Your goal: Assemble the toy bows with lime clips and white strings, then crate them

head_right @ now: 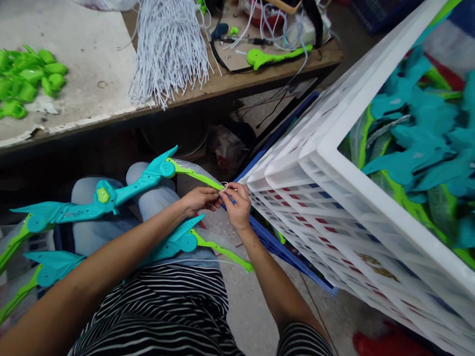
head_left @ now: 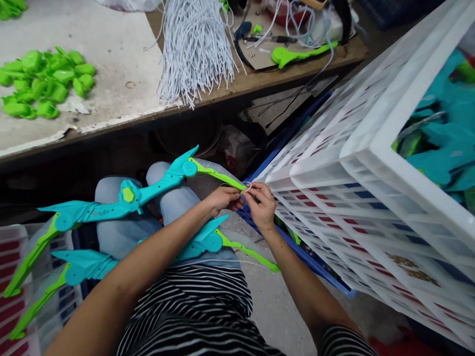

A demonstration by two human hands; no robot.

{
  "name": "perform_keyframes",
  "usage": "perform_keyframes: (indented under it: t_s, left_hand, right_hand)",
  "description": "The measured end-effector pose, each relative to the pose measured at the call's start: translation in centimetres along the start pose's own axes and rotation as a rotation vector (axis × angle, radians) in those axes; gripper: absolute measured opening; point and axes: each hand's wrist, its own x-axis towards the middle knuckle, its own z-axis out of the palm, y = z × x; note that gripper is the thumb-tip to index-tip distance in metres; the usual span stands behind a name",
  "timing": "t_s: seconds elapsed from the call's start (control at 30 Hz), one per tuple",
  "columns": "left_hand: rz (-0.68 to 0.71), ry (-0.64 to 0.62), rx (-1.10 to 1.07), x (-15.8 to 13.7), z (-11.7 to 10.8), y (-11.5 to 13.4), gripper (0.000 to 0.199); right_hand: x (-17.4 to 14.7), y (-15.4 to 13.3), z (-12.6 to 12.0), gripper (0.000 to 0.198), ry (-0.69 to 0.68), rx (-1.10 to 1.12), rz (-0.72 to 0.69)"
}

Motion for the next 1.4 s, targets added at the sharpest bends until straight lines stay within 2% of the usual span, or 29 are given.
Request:
perform_keyframes:
  t_s: [0.1,0.2,0.27,0.33,0.4,0.47,0.57,0.63,0.73,0.8,0.87,0.97,1.03,1.07,1.17,1.2,1.23,1.3,1.4]
  left_hand:
    - [0.036,0.028,0.068,0.1,0.4,0.2,0.019]
    - [0.09,0.122,0.316,0.0,0.7,0.6,0.023]
    - [0.13,0.193,0.436,-0.8,0.3,1.0,0.024]
    - [0.173,0.256,0.478,-2.8,-1.0,1.6,0.023]
    - [0.223,0.327,0.496,-6.1,-3.3,2.2,0.018]
    - [0.29,0.419,0.413,-10.5,-6.5,2.7,0.014]
    - [0.431,0.557,0.042,-18.1,-11.6,2.8,0.015]
    - [0.531,0.689,-0.118,-22.9,-14.3,2.4,0.016]
    - [0.67,0.968,-0.211,-28.3,-16.7,1.2,0.02]
    - [0.739,1.073,-0.291,-30.4,-17.2,0.2,0.019]
    - [0.791,1.06,-0.398,-31.3,-16.8,-1.0,0.018]
    - [0.756,0.978,-0.413,-30.6,-15.0,-2.8,0.015]
    - [0.675,0.955,-0.35,-29.2,-13.5,-3.7,0.026]
    - [0.646,0.935,-0.33,-28.4,-12.8,-3.9,0.032]
    - [0.622,0.876,-0.335,-26.5,-11.7,-4.5,0.047]
    - [0.619,0.877,-0.348,-26.2,-11.7,-4.8,0.048]
    - [0.616,0.894,-0.359,-26.0,-11.8,-5.0,0.048]
    - [0.619,0.948,-0.347,-26.0,-12.4,-5.3,0.045]
    - [0.681,0.996,-0.197,-25.4,-13.5,-4.3,0.032]
  right_hand:
    - [-0.3,0.0,-0.1,0.017,-0.031,0.011,0.0]
    - [-0.4,0.1,-0.1,0.017,-0.054,-0.023,0.006]
    - [-0.4,0.1,0.0,0.02,-0.039,-0.057,0.019]
    - [-0.4,0.0,0.0,0.027,-0.008,-0.059,0.039]
    - [-0.2,-0.1,-0.1,0.038,0.006,-0.034,0.055]
    - [0.1,-0.1,-0.2,0.049,0.0,-0.01,0.065]
    - [0.7,-0.2,0.0,0.057,-0.006,0.01,0.067]
    - [1.0,-0.2,0.2,0.06,-0.011,0.018,0.06]
    - [1.3,0.0,0.2,0.066,-0.045,-0.009,0.049]
    - [1.6,0.1,-0.2,0.069,-0.084,-0.051,0.05]
    - [2.4,-0.3,-0.6,0.062,-0.125,-0.129,0.019]
    - [4.4,-2.9,0.5,0.045,-0.118,-0.281,-0.165]
    - [5.2,-6.5,3.3,0.033,-0.125,-0.287,-0.345]
    - [5.1,-8.8,5.3,0.029,-0.173,-0.247,-0.444]
    - [3.5,-15.7,12.0,0.026,-0.467,-0.071,-0.74]
    - [3.0,-17.3,13.9,0.029,-0.539,-0.044,-0.782]
    - [2.8,-18.3,15.5,0.033,-0.555,-0.037,-0.792]
    - [3.6,-18.2,17.2,0.043,-0.448,-0.092,-0.701]
    - [7.8,-14.4,16.1,0.058,-0.175,-0.286,-0.377]
